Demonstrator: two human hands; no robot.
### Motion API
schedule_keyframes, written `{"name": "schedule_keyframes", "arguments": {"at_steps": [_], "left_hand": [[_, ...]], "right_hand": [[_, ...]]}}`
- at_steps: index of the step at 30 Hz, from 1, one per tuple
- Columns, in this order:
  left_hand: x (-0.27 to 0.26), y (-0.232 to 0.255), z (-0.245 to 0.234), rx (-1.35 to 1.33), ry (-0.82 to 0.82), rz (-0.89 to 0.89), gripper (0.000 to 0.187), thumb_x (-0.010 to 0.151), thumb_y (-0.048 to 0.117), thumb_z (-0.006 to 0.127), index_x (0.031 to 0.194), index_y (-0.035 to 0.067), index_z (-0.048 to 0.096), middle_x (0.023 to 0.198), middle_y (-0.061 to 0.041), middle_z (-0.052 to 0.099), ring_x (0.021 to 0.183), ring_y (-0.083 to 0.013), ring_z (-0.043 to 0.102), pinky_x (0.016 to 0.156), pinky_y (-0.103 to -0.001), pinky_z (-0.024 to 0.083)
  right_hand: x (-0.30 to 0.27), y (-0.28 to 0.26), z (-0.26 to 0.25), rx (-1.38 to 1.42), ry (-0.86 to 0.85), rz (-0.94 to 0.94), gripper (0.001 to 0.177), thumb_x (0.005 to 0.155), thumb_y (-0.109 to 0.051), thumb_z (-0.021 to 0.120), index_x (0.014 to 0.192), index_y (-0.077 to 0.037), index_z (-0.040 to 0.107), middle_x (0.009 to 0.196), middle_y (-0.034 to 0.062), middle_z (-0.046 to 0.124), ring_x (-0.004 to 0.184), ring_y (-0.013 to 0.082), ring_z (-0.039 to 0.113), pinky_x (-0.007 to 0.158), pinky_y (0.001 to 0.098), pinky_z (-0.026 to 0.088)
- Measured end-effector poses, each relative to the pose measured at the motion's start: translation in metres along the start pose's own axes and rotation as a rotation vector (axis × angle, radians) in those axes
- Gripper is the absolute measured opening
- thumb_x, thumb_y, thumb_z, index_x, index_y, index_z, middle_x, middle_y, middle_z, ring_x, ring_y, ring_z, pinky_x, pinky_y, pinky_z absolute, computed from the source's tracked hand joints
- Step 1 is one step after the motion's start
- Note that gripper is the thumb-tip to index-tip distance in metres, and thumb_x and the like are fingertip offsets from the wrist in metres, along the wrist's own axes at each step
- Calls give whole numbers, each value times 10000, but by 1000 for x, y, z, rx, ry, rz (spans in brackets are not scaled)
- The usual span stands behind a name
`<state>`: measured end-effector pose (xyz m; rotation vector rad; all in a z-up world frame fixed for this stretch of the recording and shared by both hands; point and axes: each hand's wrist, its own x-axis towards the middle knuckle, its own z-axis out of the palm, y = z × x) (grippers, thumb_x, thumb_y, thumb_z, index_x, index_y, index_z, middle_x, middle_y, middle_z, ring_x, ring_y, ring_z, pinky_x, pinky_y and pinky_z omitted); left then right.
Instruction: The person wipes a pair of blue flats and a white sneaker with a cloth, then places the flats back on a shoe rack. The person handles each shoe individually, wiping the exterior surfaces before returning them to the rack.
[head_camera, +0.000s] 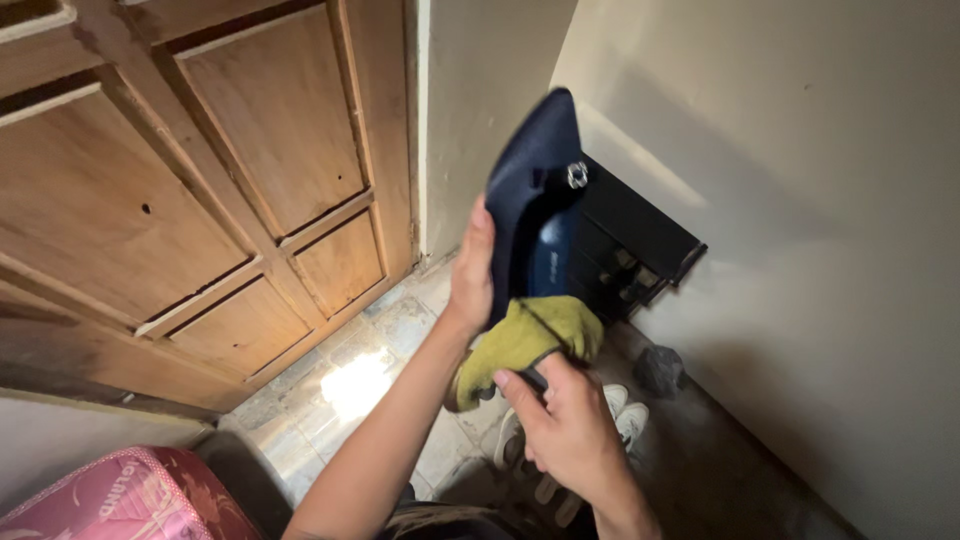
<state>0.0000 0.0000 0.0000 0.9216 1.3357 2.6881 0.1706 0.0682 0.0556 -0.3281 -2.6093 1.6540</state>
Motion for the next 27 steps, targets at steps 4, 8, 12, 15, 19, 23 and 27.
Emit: {"name": "schedule_keyframes", "arguments": {"at_steps": [4, 8, 12, 15, 19, 23, 27], "left_hand": [[9, 13, -5, 182, -2, 13, 692, 1128, 503, 317, 1575, -23, 363, 1539, -138, 488, 1453, -208, 432, 1242, -314, 282], [8, 7, 0, 231, 140, -113, 736, 1094, 546, 309, 1521, -33, 464, 1423, -157, 588, 1320, -217, 535, 1161, -319, 373], [9, 0, 7, 167, 307, -191, 784, 1062, 602, 301, 1478, -39, 480, 1444, -137, 588, 1317, -199, 560, 1149, -306, 381], [9, -3, 9, -3, 396, -293, 795, 1035, 631, 318, 1474, -14, 470, 1380, -140, 607, 1228, -210, 606, 1073, -336, 460], [12, -2, 5, -397, 464, -419, 820, 973, 681, 360, 1444, 25, 501, 1271, -149, 651, 1077, -241, 675, 940, -399, 576], [8, -7, 7, -524, 555, -460, 824, 930, 701, 406, 1411, 42, 522, 1275, -137, 662, 1080, -254, 687, 940, -428, 588], [-3, -13, 12, -527, 629, -443, 833, 935, 705, 413, 1402, 28, 541, 1283, -131, 676, 1096, -243, 693, 952, -405, 589]], "right_hand": [[0, 4, -6, -352, 90, -137, 277, 880, -258, 760, 931, 3, 683, 756, 155, 757, 524, 231, 693, 509, 377, 533], [5, 21, -12, -410, 282, -211, 227, 901, -237, 745, 919, -11, 743, 754, 154, 759, 590, 247, 715, 526, 370, 532], [8, 53, -5, -293, 667, -516, 157, 1005, -128, 655, 1032, 14, 715, 946, 131, 754, 813, 236, 741, 681, 338, 578], [20, 79, 1, 137, 877, -347, 177, 1072, -86, 632, 1106, 85, 659, 940, 161, 692, 818, 272, 645, 698, 379, 500], [30, 92, -5, 789, 815, -502, 192, 1088, -87, 617, 1188, 77, 610, 1066, 174, 669, 929, 255, 632, 812, 378, 510], [30, 98, 15, 891, 561, -642, 345, 1007, -111, 604, 1334, -6, 577, 1267, 128, 677, 1129, 206, 703, 970, 369, 609], [35, 119, 47, 780, 496, -467, 455, 1080, -157, 574, 1488, 22, 479, 1280, 128, 574, 1061, 164, 531, 874, 293, 458]]}}
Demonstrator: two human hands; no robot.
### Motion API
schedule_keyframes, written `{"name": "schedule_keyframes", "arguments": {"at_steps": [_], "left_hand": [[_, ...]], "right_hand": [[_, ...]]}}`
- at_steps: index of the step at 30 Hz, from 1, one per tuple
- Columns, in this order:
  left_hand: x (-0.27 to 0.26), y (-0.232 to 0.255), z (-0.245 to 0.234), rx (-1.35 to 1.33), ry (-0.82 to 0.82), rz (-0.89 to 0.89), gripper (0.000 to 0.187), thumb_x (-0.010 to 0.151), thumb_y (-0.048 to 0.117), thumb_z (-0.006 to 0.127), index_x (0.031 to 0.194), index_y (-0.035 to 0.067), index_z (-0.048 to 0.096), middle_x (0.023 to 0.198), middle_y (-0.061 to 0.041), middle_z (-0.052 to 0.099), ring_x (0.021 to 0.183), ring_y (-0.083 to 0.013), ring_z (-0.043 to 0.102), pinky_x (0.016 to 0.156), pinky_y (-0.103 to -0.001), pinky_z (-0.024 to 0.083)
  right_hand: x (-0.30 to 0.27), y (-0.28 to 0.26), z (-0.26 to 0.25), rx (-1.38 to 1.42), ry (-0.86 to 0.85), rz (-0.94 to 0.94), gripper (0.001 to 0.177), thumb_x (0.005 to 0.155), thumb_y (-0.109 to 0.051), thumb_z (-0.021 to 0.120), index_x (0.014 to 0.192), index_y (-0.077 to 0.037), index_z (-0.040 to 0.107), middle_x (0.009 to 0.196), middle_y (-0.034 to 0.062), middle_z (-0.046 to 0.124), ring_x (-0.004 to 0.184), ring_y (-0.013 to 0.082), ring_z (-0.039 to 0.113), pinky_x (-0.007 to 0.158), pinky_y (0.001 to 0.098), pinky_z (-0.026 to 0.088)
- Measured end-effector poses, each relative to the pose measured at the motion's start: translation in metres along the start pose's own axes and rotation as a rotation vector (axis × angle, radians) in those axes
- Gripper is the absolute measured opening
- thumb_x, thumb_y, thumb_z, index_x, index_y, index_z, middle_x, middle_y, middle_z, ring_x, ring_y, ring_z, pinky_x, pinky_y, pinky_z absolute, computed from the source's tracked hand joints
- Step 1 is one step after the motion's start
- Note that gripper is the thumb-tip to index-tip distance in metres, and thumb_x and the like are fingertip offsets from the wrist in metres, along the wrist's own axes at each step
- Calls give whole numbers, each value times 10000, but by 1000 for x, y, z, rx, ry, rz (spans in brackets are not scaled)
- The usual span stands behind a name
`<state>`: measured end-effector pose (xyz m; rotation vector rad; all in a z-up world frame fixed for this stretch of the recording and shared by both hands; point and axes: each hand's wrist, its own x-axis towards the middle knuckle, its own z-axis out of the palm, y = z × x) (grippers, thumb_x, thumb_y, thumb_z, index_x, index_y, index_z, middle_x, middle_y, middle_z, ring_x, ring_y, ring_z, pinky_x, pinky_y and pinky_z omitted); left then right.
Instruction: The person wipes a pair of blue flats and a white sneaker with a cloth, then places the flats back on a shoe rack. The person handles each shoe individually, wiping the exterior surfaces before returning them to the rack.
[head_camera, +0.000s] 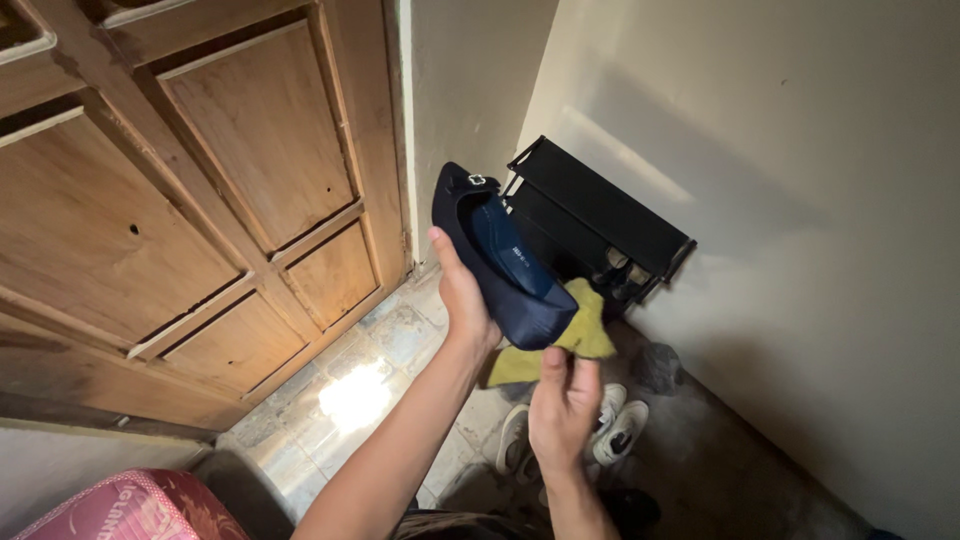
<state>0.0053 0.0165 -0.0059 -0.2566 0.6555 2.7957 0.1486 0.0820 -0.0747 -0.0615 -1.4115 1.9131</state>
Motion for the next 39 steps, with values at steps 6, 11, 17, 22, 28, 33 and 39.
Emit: {"name": "schedule_keyframes", "arguments": {"at_steps": [6, 11, 17, 22, 28, 33, 39], "left_hand": [[-7, 5, -11, 70, -48, -91, 807, 945, 699, 425, 1336, 15, 597, 1187, -147, 698, 993, -246, 703, 873, -393, 601], [-13, 16, -16, 76, -253, -171, 827, 994, 705, 406, 1335, -16, 622, 1167, -161, 697, 983, -232, 697, 869, -358, 592], [-16, 22, -32, -15, -388, -473, 801, 962, 692, 388, 1346, 24, 607, 1189, -141, 710, 1000, -231, 718, 900, -348, 599], [-2, 28, -61, -164, -616, -593, 773, 1089, 698, 419, 1245, -17, 666, 1043, -164, 706, 871, -252, 686, 759, -343, 563], [1, 25, -89, -353, -823, -713, 722, 1060, 706, 403, 1063, 24, 640, 854, -121, 627, 721, -219, 595, 688, -328, 502], [11, 43, -104, 5, -335, -508, 823, 959, 810, 427, 1062, 23, 644, 814, -114, 645, 671, -238, 624, 628, -343, 540], [27, 37, -151, 176, -65, -415, 854, 850, 813, 389, 1133, 59, 670, 817, -115, 686, 649, -208, 666, 516, -294, 535]], "right_hand": [[10, 11, 0, 158, -96, 99, 681, 1118, -472, 322, 1514, 76, 407, 1543, 142, 482, 1416, 197, 476, 1177, 338, 374], [26, -5, 16, 69, -229, 200, 733, 1099, -499, 290, 1555, 73, 344, 1602, 175, 415, 1466, 256, 417, 1213, 375, 327], [55, 6, 26, -61, -292, 106, 690, 1109, -469, 289, 1559, 54, 317, 1590, 167, 416, 1465, 250, 413, 1212, 371, 325], [78, 19, 38, -218, -251, 45, 657, 1111, -465, 348, 1526, 42, 401, 1544, 157, 488, 1424, 238, 466, 1184, 356, 354], [82, 32, 42, -49, 280, 547, 537, 1146, -411, 479, 1391, 65, 521, 1029, 222, 537, 827, 370, 479, 709, 521, 429], [61, 50, 31, 108, 163, 372, 439, 1036, -352, 554, 1318, -16, 570, 1229, 86, 666, 1102, 185, 657, 952, 335, 547], [22, 73, 8, 358, 92, 672, 418, 1011, -247, 492, 1268, 60, 613, 1224, 154, 709, 1125, 238, 673, 982, 339, 551]]}}
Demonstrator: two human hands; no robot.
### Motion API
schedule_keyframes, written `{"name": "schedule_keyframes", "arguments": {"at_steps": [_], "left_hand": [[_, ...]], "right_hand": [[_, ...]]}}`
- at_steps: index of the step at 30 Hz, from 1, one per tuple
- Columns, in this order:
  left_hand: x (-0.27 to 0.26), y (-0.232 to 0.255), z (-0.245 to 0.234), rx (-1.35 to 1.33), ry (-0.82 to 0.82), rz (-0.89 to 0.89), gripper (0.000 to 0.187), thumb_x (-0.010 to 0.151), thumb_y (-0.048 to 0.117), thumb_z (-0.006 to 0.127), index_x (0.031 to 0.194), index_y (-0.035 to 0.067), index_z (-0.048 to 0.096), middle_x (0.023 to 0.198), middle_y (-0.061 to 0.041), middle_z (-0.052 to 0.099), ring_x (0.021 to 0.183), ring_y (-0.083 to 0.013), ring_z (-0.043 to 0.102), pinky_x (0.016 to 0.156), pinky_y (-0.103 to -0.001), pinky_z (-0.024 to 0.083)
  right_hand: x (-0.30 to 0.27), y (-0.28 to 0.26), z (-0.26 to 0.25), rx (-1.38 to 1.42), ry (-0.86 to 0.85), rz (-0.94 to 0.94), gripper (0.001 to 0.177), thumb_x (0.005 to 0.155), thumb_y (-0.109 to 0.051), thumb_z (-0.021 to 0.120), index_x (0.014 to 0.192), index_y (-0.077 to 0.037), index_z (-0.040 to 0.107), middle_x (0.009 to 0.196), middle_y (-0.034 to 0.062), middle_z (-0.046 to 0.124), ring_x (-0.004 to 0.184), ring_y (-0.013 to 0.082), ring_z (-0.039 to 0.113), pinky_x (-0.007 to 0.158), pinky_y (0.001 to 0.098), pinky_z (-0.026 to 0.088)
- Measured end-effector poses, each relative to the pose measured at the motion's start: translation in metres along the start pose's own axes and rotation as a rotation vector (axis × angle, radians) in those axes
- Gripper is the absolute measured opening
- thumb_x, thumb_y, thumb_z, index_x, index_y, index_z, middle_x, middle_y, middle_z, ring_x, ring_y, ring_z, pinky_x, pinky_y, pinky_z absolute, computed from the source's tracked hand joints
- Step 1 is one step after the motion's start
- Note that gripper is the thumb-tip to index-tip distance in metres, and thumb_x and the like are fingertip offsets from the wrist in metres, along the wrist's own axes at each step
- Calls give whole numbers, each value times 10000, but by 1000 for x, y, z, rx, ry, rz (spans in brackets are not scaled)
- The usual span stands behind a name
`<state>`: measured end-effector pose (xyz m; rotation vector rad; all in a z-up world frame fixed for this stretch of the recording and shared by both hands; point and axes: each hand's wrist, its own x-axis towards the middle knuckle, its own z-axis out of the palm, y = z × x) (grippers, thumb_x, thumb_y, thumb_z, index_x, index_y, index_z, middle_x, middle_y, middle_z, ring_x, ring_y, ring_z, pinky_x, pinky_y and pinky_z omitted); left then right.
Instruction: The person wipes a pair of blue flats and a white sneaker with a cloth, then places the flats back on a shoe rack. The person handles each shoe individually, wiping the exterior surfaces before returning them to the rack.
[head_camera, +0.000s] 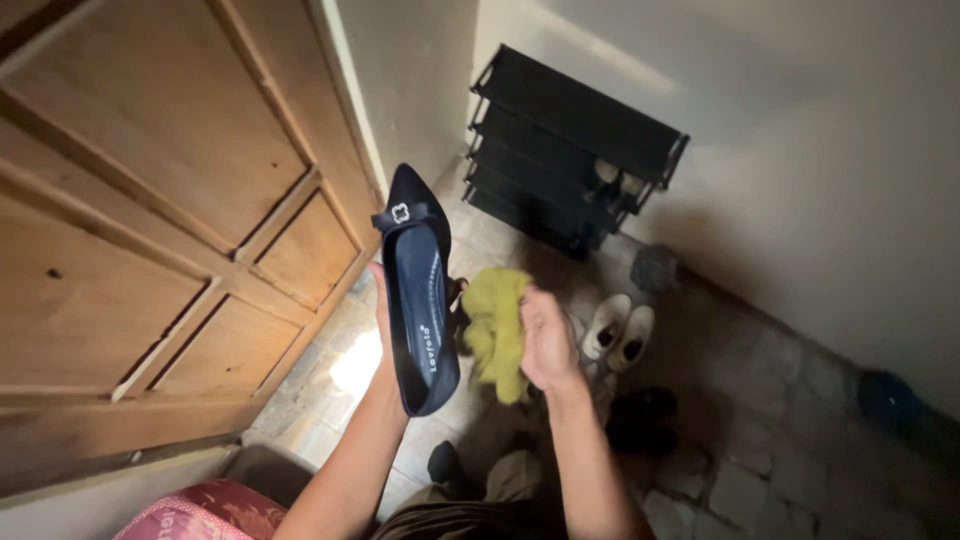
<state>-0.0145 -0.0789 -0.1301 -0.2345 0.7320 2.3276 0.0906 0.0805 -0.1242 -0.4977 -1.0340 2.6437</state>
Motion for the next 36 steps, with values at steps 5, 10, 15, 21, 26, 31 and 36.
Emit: {"name": "schedule_keyframes", "arguments": {"at_steps": [5, 10, 15, 21, 26, 31, 36], "left_hand": [[23, -43, -49, -113, -213, 51, 843, 998, 792, 390, 1123, -5, 636, 813, -103, 638, 620, -180, 605, 527, -274, 503], [29, -80, -64, -173, -128, -165, 791, 956, 793, 377, 1108, 69, 658, 782, -41, 631, 611, -146, 604, 503, -262, 491], [41, -106, -48, -170, 47, -282, 778, 912, 808, 371, 1077, 109, 668, 785, -20, 639, 629, -134, 613, 526, -253, 506], [91, -141, -51, -205, 12, -307, 853, 896, 873, 324, 1012, 90, 645, 763, -43, 639, 612, -169, 619, 525, -285, 525], [145, -172, -67, -34, 171, -222, 934, 881, 845, 266, 1248, 60, 614, 983, -73, 660, 857, -205, 648, 757, -341, 569], [194, -217, -105, -106, 92, -303, 930, 876, 848, 287, 1294, 78, 601, 1032, -92, 668, 884, -228, 642, 774, -361, 558], [243, -259, -142, -225, -15, -341, 921, 964, 862, 344, 1334, 52, 582, 1037, -112, 658, 886, -245, 644, 772, -388, 564]], "right_hand": [[-7, 22, -33, 13, 30, 184, 266, 979, -101, 569, 1209, 21, 621, 1108, 133, 709, 1021, 246, 690, 912, 391, 564], [8, 58, -68, -310, 258, -88, 245, 963, -51, 759, 1134, -6, 589, 1014, 66, 657, 913, 157, 642, 797, 308, 538], [14, 66, -72, -855, 501, -226, 195, 938, -142, 805, 967, 41, 745, 793, 76, 660, 694, 125, 554, 627, 298, 454], [20, 22, -70, -1243, 533, 22, 319, 998, -277, 624, 1193, -46, 728, 985, 123, 748, 856, 141, 702, 784, 292, 533], [31, 4, -107, -769, 386, 40, 483, 1051, -318, 515, 1440, -41, 583, 1283, 151, 725, 1152, 233, 652, 981, 321, 524], [44, 36, -150, -733, 255, 3, 845, 841, -117, 759, 1540, -80, 287, 1465, 160, 500, 1266, 249, 597, 1012, 365, 533], [75, 76, -187, -742, 356, -153, 813, 823, -37, 811, 1502, -53, 365, 1406, 171, 565, 1257, 236, 620, 1038, 350, 530]]}}
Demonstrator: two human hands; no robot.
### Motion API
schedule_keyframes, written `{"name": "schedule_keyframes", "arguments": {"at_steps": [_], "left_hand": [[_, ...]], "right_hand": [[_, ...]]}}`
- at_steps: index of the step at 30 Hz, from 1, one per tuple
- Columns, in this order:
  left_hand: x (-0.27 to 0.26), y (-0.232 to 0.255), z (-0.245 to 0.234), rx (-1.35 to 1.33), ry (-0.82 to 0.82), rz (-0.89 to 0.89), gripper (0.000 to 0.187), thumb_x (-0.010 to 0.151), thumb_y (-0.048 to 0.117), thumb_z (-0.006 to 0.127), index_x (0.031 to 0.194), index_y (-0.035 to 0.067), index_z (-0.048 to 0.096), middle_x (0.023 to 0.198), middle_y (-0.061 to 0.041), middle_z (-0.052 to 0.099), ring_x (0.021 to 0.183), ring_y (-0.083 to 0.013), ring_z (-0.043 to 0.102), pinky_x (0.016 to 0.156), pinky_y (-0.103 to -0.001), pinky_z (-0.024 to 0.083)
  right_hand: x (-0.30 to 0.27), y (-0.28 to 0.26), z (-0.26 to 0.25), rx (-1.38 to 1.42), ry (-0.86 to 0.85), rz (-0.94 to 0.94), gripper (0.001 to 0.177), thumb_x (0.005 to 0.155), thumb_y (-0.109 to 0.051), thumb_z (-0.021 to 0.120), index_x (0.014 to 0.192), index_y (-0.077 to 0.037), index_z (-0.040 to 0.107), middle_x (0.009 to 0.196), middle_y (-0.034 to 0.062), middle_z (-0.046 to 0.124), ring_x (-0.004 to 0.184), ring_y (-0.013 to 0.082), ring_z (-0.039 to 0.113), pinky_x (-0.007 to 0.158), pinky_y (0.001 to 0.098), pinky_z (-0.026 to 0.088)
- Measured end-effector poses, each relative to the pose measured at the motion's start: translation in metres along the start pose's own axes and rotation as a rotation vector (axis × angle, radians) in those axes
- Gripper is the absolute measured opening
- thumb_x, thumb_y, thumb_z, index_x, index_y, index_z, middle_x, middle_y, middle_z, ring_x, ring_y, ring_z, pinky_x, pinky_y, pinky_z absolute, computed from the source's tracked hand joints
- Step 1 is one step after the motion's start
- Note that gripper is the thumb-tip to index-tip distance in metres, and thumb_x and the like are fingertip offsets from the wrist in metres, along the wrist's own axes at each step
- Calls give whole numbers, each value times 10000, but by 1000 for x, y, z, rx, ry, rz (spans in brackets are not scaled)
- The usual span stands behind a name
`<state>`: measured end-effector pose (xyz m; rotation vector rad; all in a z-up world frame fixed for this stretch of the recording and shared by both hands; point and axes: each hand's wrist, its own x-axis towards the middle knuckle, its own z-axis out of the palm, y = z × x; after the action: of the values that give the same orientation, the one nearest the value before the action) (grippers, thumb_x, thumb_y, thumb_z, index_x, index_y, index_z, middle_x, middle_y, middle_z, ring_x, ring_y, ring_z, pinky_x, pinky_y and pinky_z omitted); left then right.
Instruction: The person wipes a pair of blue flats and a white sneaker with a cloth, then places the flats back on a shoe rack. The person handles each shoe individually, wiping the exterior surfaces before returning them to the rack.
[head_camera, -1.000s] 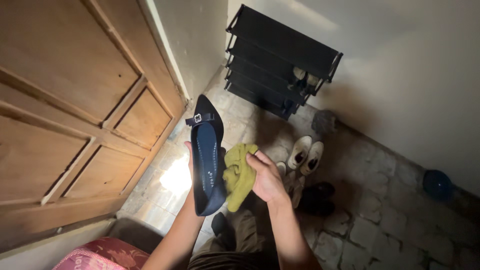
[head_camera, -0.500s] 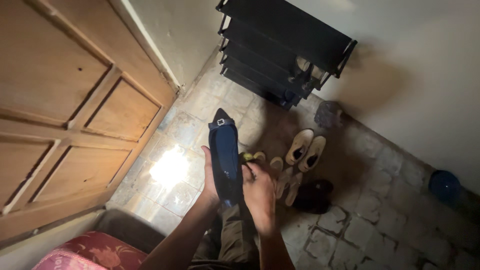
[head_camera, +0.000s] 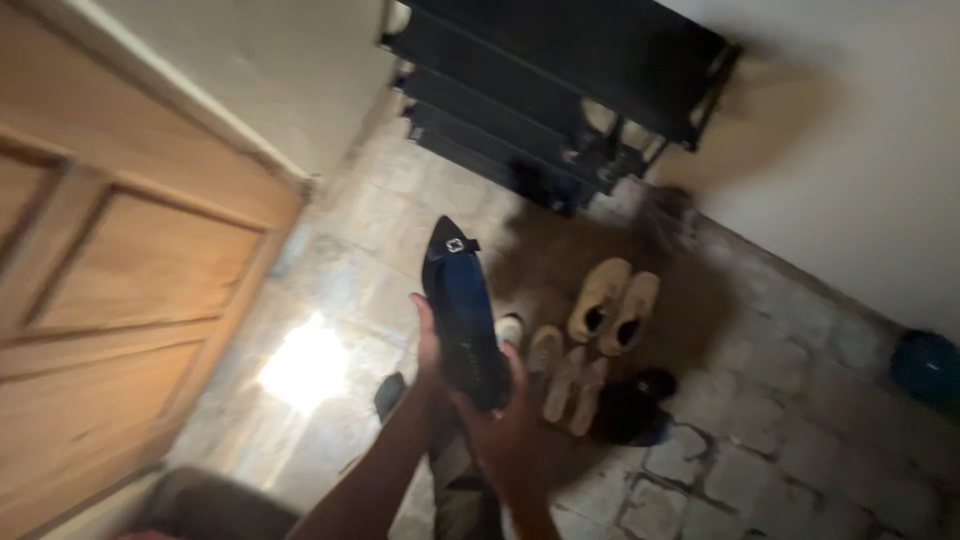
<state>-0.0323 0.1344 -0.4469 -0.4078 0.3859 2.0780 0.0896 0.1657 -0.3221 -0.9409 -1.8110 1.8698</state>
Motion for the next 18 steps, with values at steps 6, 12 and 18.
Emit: {"name": "schedule_keyframes", "arguments": {"at_steps": [6, 12, 18], "left_hand": [[61, 1, -23, 102, 119, -33, 941, 863, 836, 304, 1353, 73, 555, 1110, -127, 680, 979, -279, 669, 871, -420, 563], [99, -2, -79, 189, 4, -150, 912, 911, 793, 316, 1369, 36, 537, 1219, -142, 669, 1099, -283, 667, 973, -436, 537], [170, -25, -182, 444, 22, -216, 775, 995, 677, 395, 1325, 2, 584, 1096, -123, 692, 992, -239, 663, 899, -389, 535]], "right_hand": [[51, 66, -5, 95, 134, -18, 639, 833, -62, 791, 1411, -36, 521, 1314, 146, 652, 1179, 177, 658, 963, 311, 564], [108, 151, -9, -119, 228, 36, 547, 833, -125, 817, 1326, -67, 589, 1094, 92, 711, 950, 155, 713, 802, 272, 594], [178, 249, -4, 92, 330, -175, 542, 895, -97, 811, 1365, -41, 546, 1127, 100, 634, 966, 156, 648, 792, 295, 571]]}}
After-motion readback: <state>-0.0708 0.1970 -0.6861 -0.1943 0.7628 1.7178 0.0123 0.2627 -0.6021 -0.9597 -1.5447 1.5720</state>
